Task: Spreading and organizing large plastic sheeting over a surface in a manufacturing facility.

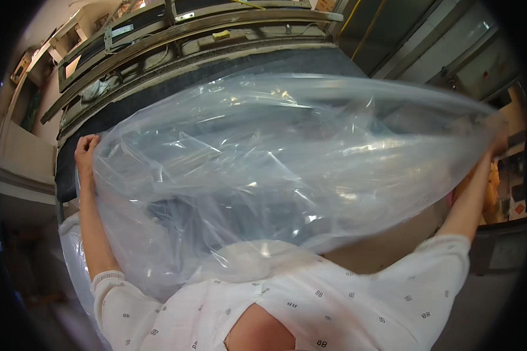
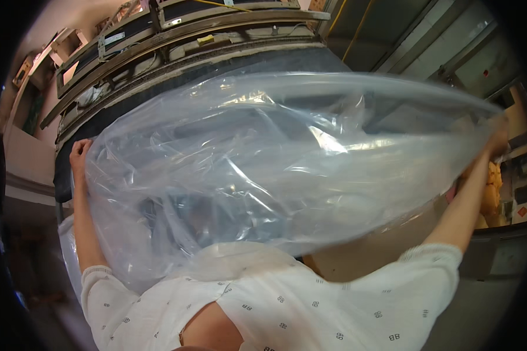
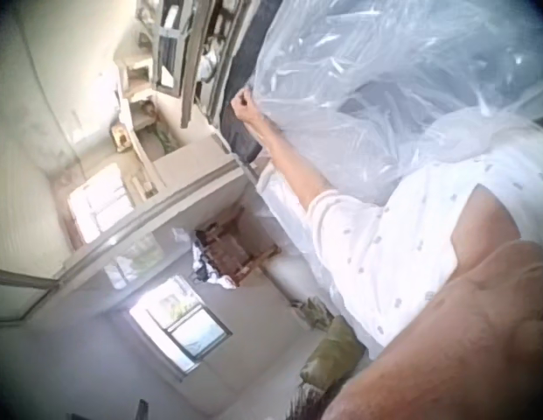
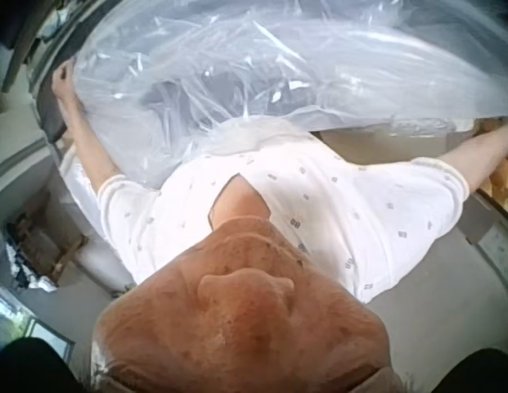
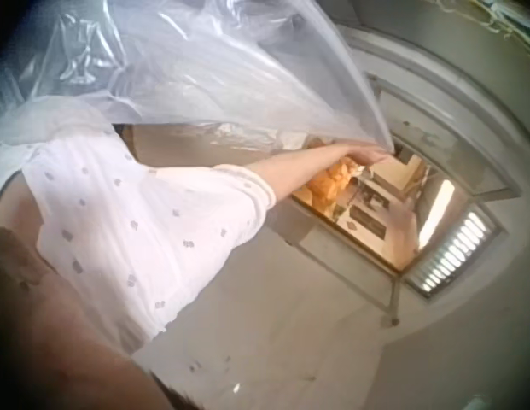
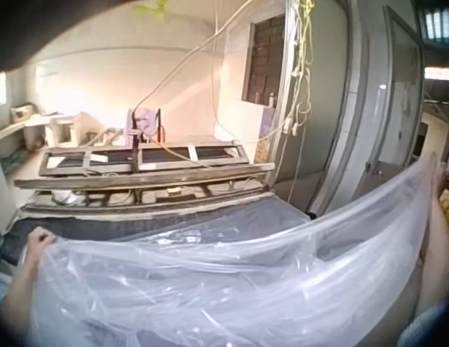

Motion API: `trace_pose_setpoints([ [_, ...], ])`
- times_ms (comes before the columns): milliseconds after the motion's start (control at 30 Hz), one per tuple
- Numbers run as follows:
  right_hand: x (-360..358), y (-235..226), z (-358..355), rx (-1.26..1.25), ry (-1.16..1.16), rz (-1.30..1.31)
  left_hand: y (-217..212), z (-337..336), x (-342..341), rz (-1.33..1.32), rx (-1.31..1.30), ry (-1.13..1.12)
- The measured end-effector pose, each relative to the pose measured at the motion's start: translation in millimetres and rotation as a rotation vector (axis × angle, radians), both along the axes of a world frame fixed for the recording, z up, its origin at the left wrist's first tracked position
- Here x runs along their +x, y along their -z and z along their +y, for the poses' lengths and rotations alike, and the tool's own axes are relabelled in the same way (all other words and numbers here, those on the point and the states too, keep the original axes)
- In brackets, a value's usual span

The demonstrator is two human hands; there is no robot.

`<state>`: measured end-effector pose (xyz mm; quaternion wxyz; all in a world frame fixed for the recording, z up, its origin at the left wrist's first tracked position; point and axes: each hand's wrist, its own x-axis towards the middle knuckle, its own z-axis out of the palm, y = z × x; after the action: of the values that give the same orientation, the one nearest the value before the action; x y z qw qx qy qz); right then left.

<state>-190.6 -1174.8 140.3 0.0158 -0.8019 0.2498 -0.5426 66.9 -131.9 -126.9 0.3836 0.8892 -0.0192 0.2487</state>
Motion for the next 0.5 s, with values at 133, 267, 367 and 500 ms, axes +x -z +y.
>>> trace_pose_setpoints([
  [133, 115, -20, 151, -0.640, 0.024, 0.052, -4, 12, -12, -0.080, -0.066, -0.139],
  [267, 149, 134, 328, -0.715, -0.611, 0.392, -1, 135, -55, -0.087, 0.090, -0.448],
  [367, 170, 234, 305, -0.292, -0.587, 0.784, -1, 188, -71, -0.085, 0.202, -0.472],
  [500, 203, 220, 301, 0.088, -0.887, 0.803, -4, 189, -81, 0.048, 0.248, -0.520],
])
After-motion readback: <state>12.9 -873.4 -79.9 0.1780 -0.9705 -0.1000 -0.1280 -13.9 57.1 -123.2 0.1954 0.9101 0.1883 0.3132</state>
